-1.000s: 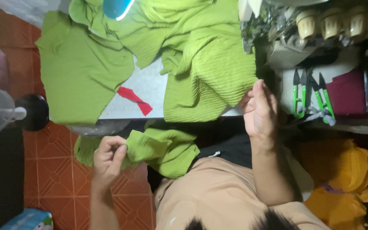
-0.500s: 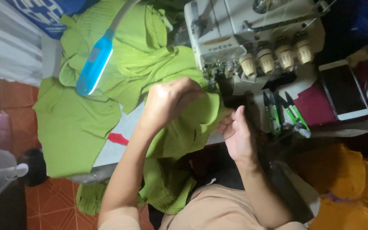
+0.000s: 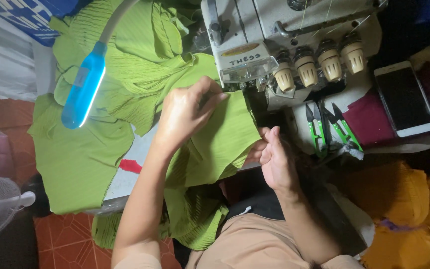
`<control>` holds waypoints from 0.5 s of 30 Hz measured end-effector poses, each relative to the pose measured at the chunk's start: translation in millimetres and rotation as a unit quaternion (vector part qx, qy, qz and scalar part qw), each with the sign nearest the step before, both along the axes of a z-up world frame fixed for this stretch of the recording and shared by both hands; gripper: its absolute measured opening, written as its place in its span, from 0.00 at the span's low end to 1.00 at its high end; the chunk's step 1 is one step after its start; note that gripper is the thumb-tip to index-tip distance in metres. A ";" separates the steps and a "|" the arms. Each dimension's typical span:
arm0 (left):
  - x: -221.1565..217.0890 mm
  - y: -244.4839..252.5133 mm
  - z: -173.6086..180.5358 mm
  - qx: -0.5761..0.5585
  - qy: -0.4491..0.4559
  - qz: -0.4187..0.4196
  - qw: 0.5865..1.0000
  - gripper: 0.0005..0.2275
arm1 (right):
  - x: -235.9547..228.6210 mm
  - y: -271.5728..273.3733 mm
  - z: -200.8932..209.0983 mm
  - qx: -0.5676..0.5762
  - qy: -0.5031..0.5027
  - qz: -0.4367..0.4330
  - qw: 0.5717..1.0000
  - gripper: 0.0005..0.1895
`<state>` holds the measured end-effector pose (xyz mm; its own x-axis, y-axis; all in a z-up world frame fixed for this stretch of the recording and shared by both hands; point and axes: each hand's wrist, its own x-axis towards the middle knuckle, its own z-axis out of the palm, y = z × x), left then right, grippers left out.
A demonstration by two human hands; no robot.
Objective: Trimming excess threads from green fabric garments using small snips
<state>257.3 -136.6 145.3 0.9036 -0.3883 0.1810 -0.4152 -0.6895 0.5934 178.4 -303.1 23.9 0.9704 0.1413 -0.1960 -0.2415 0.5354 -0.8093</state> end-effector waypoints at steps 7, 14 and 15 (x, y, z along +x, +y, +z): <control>-1.1 0.8 -5.6 0.000 -0.021 -0.001 1.000 0.03 | -3.2 -2.7 -9.3 -0.141 -0.128 -0.111 0.975 0.13; -4.7 -2.8 -0.1 0.018 -0.080 -0.011 0.997 0.03 | -11.4 1.7 12.7 -0.295 -0.168 -0.102 0.935 0.12; -6.8 -1.0 -0.8 0.018 -0.078 -0.009 0.997 0.03 | -14.8 4.2 23.6 -0.296 -0.167 -0.100 0.935 0.12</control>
<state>250.5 -137.5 144.5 0.8578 -0.4138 0.3049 -0.5139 -0.7003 0.4955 163.6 -298.8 47.5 0.9868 -0.0863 0.1368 0.1353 -0.0225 -0.9905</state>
